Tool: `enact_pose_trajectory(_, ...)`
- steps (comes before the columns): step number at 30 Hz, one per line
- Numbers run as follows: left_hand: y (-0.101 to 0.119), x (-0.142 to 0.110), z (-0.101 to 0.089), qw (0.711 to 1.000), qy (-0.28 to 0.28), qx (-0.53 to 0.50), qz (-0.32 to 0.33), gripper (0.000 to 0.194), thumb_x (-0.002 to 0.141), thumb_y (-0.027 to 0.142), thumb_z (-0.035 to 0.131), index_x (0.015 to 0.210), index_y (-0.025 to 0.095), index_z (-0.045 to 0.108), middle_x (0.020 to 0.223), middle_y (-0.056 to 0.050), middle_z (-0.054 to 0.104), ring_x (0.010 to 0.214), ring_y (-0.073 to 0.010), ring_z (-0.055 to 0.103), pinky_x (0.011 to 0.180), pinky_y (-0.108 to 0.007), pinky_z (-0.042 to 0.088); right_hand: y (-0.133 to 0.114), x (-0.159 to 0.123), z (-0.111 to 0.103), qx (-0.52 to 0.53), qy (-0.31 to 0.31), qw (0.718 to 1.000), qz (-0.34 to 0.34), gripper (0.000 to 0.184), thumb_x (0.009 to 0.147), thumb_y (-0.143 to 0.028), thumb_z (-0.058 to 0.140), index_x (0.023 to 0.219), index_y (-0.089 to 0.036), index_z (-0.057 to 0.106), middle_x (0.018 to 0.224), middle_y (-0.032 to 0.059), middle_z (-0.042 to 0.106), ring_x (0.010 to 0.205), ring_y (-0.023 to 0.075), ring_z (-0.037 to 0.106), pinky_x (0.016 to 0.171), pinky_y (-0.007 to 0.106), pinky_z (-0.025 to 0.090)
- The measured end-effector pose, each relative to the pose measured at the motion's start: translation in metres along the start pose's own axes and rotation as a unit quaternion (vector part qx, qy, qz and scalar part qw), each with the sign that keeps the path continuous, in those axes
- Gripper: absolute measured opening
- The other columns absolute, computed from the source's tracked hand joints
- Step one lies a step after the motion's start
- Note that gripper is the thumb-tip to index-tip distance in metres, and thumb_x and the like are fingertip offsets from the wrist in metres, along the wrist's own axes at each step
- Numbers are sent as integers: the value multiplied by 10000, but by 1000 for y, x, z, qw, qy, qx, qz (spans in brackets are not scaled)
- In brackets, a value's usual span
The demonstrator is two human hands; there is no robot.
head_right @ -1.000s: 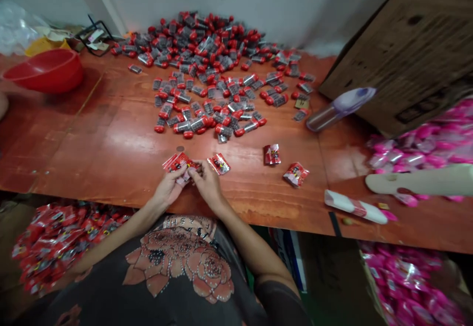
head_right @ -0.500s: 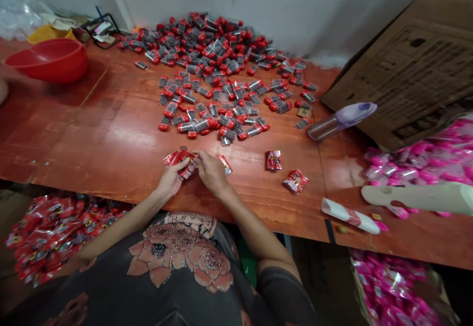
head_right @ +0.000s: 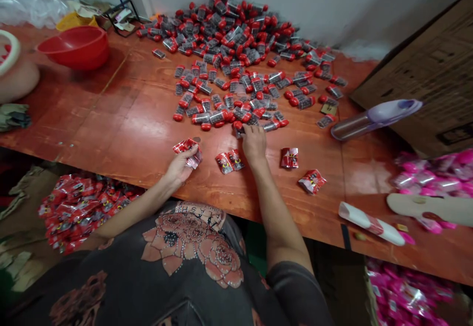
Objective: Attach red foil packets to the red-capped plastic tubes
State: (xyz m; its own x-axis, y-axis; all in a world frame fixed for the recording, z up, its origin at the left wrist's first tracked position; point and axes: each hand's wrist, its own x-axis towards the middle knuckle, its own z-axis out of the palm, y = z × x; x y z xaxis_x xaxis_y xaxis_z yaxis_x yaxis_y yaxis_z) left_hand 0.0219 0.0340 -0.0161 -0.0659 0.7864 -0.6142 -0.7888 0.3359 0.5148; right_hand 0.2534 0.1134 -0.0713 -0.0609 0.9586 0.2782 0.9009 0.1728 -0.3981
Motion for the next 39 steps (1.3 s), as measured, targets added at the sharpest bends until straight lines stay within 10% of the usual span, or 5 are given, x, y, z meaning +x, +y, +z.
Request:
enact_pose_trajectory(12, -4, 5, 8, 995, 4, -31, -95, 146, 797, 42, 687, 710, 136, 616, 694, -27, 656, 603, -118, 611, 663, -282, 493, -112, -112, -45, 300, 32, 953, 13, 332, 968, -298, 499, 1283, -299, 604, 1157, 78, 681, 1086, 241, 633, 948, 468, 525)
enact_pose_trajectory(27, -17, -9, 4, 995, -71, 55, 40, 247, 564, 61, 843, 654, 155, 632, 677, 9, 668, 607, -105, 599, 643, -241, 493, -107, -112, -37, 432, -33, 891, 133, 274, 918, -343, 582, 1155, -305, 715, 1108, 47, 714, 1026, 219, 664, 949, 469, 536)
enact_pose_trajectory(34, -13, -17, 3, 972, -129, 176, 87, 301, 500, 191, 914, 638, 162, 648, 641, 22, 658, 582, -112, 583, 618, -247, 493, -107, -114, -42, 394, -7, 915, 85, 292, 925, -327, 582, 1195, -334, 695, 1103, 47, 698, 1062, 214, 640, 966, 455, 531)
enact_pose_trajectory(39, -6, -19, 3, 962, -156, 208, 84, 287, 506, 177, 908, 672, 157, 674, 658, 11, 670, 583, -110, 572, 594, -237, 466, -115, -120, -35, 491, 9, 847, 203, 274, 906, -367, 604, 1144, -281, 710, 1130, 55, 719, 1001, 221, 681, 827, 433, 605)
